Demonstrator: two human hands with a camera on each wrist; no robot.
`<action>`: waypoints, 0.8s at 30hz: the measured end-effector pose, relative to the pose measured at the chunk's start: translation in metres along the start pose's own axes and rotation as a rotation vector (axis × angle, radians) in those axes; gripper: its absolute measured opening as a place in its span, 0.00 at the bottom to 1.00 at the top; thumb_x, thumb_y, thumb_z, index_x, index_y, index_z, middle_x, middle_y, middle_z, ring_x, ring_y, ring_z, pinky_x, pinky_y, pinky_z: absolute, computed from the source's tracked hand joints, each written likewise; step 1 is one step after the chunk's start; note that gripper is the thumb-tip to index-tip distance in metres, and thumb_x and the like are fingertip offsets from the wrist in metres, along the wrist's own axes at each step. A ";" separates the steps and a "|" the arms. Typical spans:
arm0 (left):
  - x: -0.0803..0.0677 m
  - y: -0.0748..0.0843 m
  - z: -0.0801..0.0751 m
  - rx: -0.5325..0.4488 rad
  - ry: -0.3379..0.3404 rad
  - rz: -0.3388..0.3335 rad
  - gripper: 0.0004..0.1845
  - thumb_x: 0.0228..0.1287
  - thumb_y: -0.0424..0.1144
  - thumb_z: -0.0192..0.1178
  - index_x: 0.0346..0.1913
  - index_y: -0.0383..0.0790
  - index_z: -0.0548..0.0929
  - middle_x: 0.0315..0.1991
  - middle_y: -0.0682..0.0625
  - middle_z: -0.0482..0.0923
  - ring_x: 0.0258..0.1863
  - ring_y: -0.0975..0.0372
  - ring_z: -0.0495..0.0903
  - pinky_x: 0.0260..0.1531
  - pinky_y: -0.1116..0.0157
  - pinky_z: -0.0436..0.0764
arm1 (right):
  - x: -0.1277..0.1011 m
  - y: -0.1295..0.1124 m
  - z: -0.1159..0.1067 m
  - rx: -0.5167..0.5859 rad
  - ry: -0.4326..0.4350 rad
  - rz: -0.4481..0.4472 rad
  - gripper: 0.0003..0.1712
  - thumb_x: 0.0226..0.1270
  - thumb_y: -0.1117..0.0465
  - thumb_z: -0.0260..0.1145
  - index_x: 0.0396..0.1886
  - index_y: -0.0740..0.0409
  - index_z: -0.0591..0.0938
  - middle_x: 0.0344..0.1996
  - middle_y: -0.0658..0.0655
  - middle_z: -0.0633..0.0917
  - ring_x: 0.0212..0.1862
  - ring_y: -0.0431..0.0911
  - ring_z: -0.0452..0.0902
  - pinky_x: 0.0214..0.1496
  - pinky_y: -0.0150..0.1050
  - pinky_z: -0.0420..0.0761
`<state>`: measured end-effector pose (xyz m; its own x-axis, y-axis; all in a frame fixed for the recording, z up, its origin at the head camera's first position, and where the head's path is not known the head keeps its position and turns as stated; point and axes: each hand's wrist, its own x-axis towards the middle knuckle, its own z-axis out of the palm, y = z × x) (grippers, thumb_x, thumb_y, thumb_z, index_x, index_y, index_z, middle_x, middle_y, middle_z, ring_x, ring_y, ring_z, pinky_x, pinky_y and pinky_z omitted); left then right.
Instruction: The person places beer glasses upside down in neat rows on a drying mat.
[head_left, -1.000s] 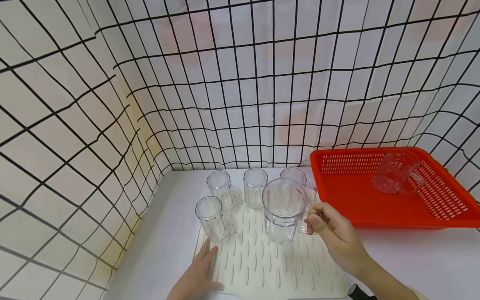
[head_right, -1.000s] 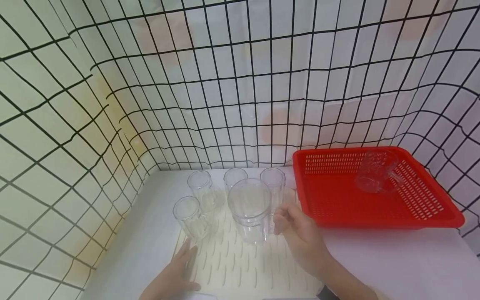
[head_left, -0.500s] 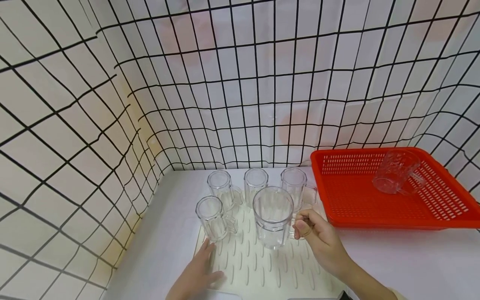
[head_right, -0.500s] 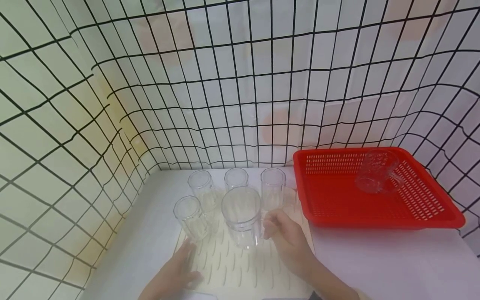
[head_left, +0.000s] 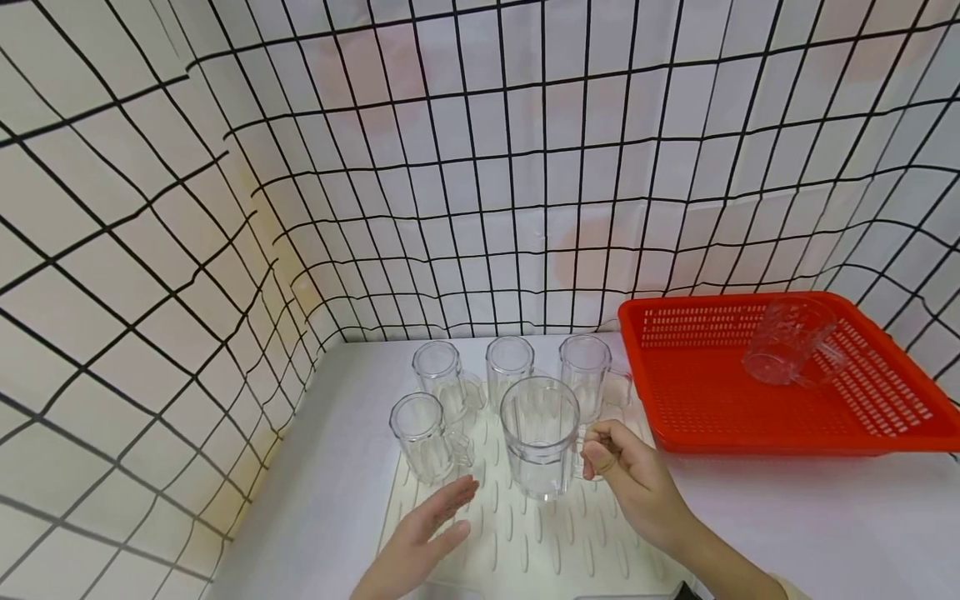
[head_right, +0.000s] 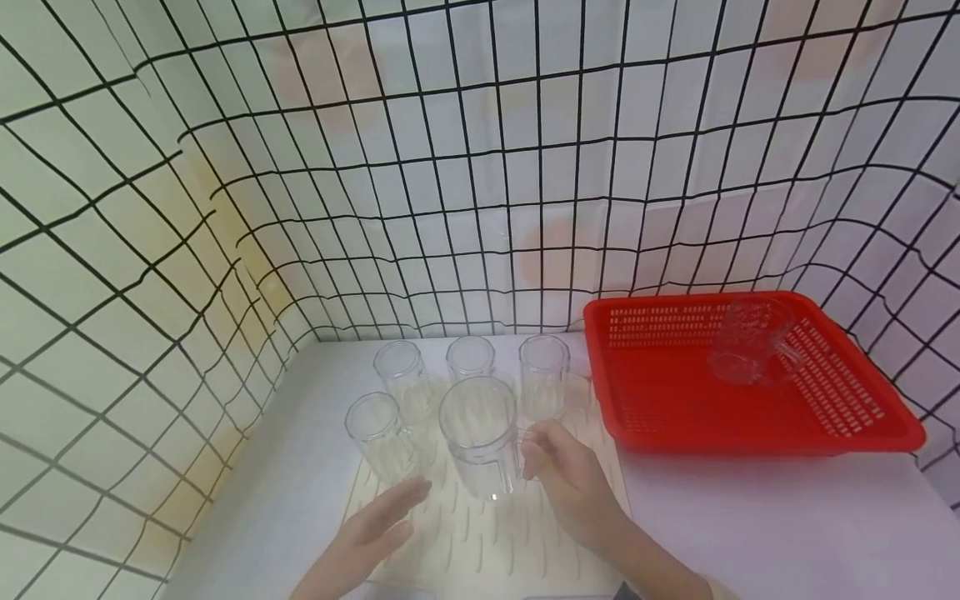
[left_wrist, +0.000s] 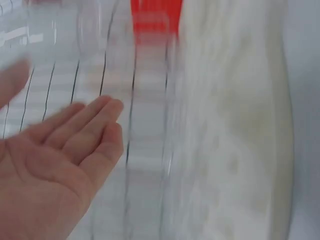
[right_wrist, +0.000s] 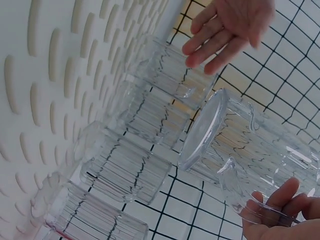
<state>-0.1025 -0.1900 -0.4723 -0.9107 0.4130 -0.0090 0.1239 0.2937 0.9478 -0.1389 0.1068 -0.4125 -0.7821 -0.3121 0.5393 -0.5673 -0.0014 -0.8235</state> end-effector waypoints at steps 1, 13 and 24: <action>0.006 0.002 0.004 -0.103 -0.016 -0.008 0.28 0.77 0.42 0.48 0.72 0.31 0.61 0.68 0.37 0.66 0.67 0.47 0.67 0.64 0.58 0.69 | 0.000 0.000 0.000 0.000 0.000 -0.001 0.07 0.71 0.78 0.50 0.42 0.67 0.72 0.28 0.56 0.74 0.32 0.44 0.73 0.36 0.31 0.77; 0.047 0.021 0.035 -0.665 -0.174 -0.206 0.41 0.77 0.60 0.32 0.63 0.21 0.68 0.52 0.31 0.79 0.51 0.51 0.82 0.54 0.57 0.78 | -0.010 0.003 0.000 -0.065 -0.055 -0.015 0.09 0.70 0.78 0.52 0.43 0.65 0.74 0.26 0.52 0.76 0.33 0.43 0.74 0.35 0.33 0.78; 0.053 0.024 0.038 -0.738 -0.146 -0.235 0.36 0.75 0.60 0.40 0.67 0.29 0.67 0.48 0.38 0.83 0.44 0.56 0.85 0.48 0.61 0.82 | -0.015 0.002 -0.002 -0.287 -0.200 -0.069 0.14 0.68 0.70 0.61 0.44 0.46 0.75 0.34 0.40 0.76 0.39 0.37 0.74 0.39 0.33 0.78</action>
<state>-0.1327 -0.1284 -0.4619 -0.8134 0.5350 -0.2282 -0.4054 -0.2402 0.8820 -0.1282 0.1133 -0.4219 -0.6895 -0.5005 0.5235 -0.6886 0.2293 -0.6879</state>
